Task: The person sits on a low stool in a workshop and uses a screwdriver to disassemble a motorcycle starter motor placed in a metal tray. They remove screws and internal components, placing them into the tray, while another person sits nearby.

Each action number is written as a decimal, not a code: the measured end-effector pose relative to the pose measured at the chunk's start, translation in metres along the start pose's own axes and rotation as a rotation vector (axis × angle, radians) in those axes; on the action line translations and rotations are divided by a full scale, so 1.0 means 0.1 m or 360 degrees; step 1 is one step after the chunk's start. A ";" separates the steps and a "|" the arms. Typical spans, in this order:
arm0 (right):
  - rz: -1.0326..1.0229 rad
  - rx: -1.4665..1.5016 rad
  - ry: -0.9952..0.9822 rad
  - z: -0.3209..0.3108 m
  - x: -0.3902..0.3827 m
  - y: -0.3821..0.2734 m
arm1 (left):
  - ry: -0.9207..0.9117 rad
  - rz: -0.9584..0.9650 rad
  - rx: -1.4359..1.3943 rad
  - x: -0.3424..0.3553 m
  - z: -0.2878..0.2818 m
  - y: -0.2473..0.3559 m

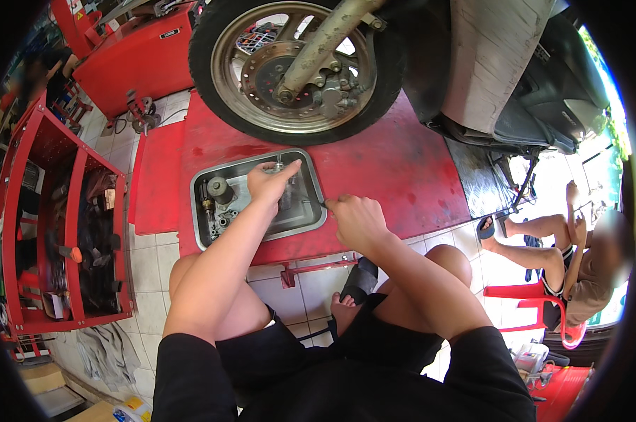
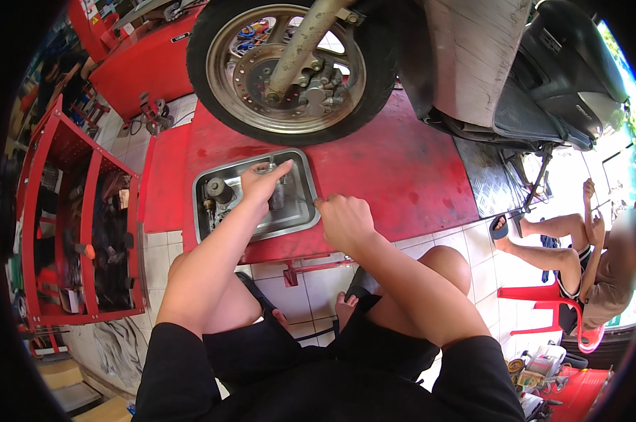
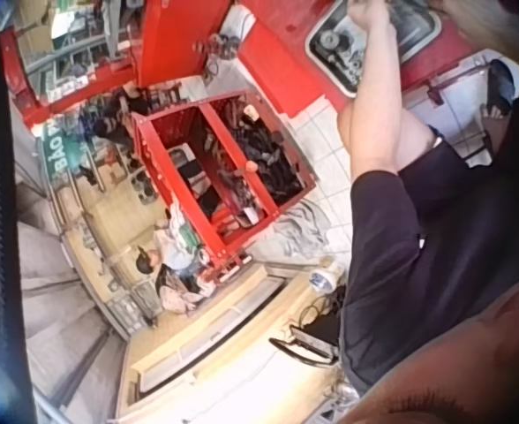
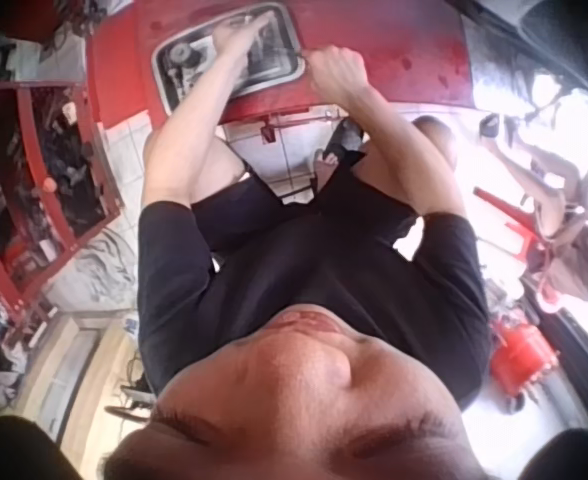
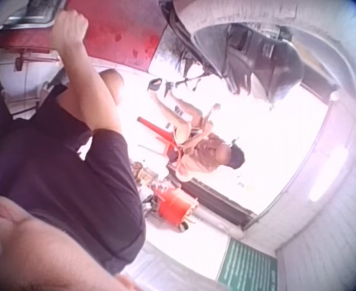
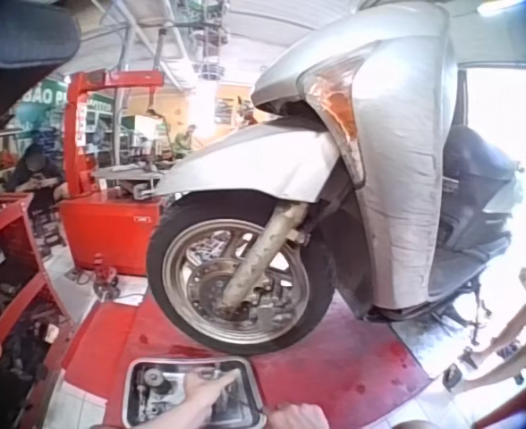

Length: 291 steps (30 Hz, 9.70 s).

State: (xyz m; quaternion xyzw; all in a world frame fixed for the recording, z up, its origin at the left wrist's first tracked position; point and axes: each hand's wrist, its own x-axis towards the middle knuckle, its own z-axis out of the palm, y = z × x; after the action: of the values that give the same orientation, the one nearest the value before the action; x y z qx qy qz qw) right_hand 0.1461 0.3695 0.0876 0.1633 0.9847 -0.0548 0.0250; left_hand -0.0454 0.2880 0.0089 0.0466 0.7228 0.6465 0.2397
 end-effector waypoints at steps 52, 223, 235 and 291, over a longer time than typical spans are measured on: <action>0.0169 0.0273 -0.0098 -0.10 -0.03 0.06 | -0.0064 0.0123 0.0055 -0.10 0.01 -0.01; 0.0028 0.2265 -0.0866 -0.78 -0.09 -0.25 | -0.0689 -0.0700 -0.1658 -0.61 -0.66 0.47; 0.0092 0.1658 -0.0668 -0.45 -0.11 -0.35 | -0.0303 -0.0840 -0.1695 -0.60 -0.63 0.64; 0.0272 0.1643 -0.0473 0.23 0.13 -0.13 | -0.0240 -0.0490 -0.1279 -0.36 -0.37 0.50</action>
State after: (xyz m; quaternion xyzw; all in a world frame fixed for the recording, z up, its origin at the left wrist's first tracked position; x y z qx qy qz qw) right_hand 0.1307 0.3590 0.0651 0.2242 0.7989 -0.5516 0.0850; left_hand -0.0405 0.2490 0.0686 -0.1117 0.3928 0.8279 0.3846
